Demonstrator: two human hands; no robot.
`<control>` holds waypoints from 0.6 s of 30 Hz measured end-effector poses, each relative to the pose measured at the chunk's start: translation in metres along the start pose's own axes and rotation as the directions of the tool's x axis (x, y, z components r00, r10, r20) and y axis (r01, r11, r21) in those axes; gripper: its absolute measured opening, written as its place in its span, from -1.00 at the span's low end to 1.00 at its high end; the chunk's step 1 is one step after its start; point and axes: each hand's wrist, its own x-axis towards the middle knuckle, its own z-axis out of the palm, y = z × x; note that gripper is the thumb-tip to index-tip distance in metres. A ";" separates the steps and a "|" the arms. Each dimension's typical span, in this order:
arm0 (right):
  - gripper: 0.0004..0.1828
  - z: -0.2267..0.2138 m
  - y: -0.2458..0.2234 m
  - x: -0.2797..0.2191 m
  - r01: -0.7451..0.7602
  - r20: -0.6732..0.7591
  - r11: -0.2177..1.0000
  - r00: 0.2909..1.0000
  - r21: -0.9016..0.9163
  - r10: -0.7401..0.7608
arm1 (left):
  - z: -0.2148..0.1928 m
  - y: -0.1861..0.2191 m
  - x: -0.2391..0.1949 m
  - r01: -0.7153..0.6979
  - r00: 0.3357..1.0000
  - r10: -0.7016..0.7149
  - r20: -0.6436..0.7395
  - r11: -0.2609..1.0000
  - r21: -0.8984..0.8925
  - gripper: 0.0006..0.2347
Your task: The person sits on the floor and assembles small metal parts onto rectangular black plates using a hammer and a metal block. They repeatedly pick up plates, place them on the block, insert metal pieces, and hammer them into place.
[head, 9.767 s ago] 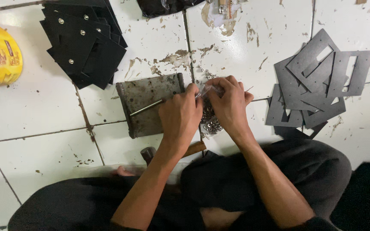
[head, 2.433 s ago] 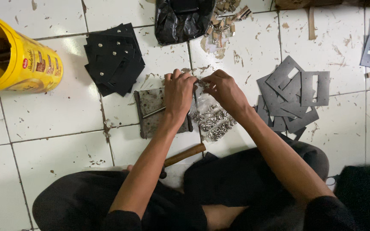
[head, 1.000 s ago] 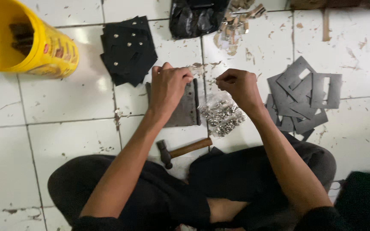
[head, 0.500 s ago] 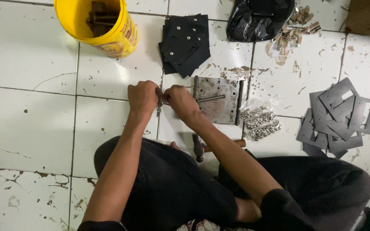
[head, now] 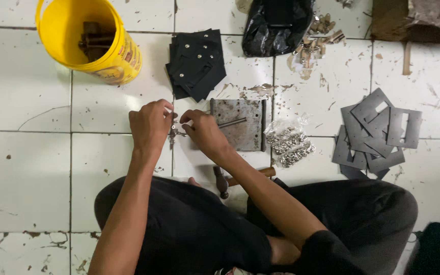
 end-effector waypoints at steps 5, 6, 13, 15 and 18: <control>-0.77 -0.120 0.040 -0.040 0.009 -0.260 0.999 0.965 -0.044 -0.020 | 0.007 0.102 0.011 -0.428 0.897 0.389 -0.209 0.882 -0.197 -0.86; -0.76 -0.146 0.060 -0.046 -0.017 -0.330 0.999 0.944 -0.043 0.002 | 0.023 0.123 0.017 -0.488 0.871 0.445 -0.210 0.834 -0.259 -0.87; -0.80 -0.224 0.145 -0.070 -0.150 -0.341 0.937 0.939 -0.315 0.036 | 0.110 0.221 0.055 -0.564 0.826 0.557 -0.092 0.820 -0.101 -0.83; -0.78 -0.222 0.140 -0.073 -0.141 -0.314 0.933 0.949 -0.331 0.032 | 0.128 0.230 0.058 -0.562 0.826 0.558 -0.077 0.827 -0.031 -0.84; -0.83 -0.226 0.128 -0.074 -0.115 -0.258 0.918 0.966 -0.380 0.014 | 0.139 0.239 0.061 -0.573 0.811 0.575 -0.109 0.818 0.053 -0.87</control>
